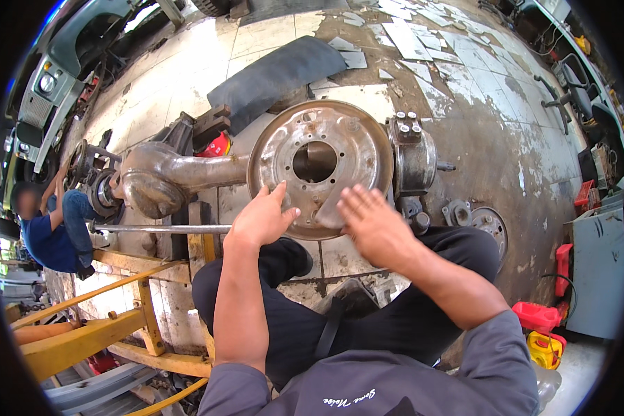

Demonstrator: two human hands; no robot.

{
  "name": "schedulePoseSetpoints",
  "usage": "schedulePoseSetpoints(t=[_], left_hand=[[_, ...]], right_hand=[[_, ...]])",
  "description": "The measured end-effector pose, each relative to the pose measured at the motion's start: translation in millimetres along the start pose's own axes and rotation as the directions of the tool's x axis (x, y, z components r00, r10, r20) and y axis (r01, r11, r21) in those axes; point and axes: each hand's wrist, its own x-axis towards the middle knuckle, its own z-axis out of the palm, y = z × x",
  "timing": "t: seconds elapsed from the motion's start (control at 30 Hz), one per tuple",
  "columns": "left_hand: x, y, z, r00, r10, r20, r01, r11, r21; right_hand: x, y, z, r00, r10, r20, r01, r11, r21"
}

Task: The person sits on the floor and uses a sanding block to smooth the surface of a brake drum. They repeatedly rub the sanding block against the drum's face and inner rim while holding it steady with the other hand.

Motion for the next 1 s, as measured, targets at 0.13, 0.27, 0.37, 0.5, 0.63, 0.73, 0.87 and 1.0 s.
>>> schedulePoseSetpoints(t=[0.13, 0.27, 0.37, 0.5, 0.63, 0.73, 0.87, 1.0], left_hand=[[-1.6, 3.0, -2.0, 1.0, 0.003, 0.004, -0.003, 0.999, -0.032], [-2.5, -5.3, 1.6, 1.0, 0.011, 0.002, -0.011, 1.0, -0.03], [-1.0, 0.8, -1.8, 0.999, -0.018, 0.04, 0.018, 1.0, -0.012], [-3.1, 1.9, -3.1, 0.999, -0.019, 0.031, 0.021, 0.999, -0.036], [-4.8, -2.3, -0.7, 1.0, -0.008, 0.023, 0.009, 0.999, -0.043], [-3.4, 4.1, -3.5, 0.998, -0.033, 0.045, 0.034, 0.999, -0.004], [-2.6, -1.3, -1.1, 0.999, -0.006, 0.034, 0.006, 1.0, -0.015], [-4.1, -4.2, 0.3, 1.0, -0.005, 0.025, 0.005, 1.0, -0.03]], right_hand=[[-3.2, -18.1, 0.6, 0.975, -0.176, 0.136, 0.147, 0.969, 0.196], [5.7, 7.6, -10.5, 0.999, 0.028, 0.026, -0.03, 0.996, 0.082], [-0.8, -3.3, -0.6, 0.999, -0.018, 0.035, 0.017, 0.999, 0.03], [-1.0, -16.6, -2.2, 0.966, -0.204, 0.157, 0.168, 0.962, 0.218], [6.0, 12.4, -12.4, 0.996, 0.087, -0.003, -0.086, 0.993, 0.078], [-1.5, -3.7, 1.4, 0.998, -0.055, 0.035, 0.055, 0.998, 0.014], [-2.9, -21.7, 0.1, 0.955, -0.247, 0.163, 0.202, 0.946, 0.252], [6.2, 9.7, -14.9, 0.996, 0.085, 0.011, -0.086, 0.993, 0.083]])
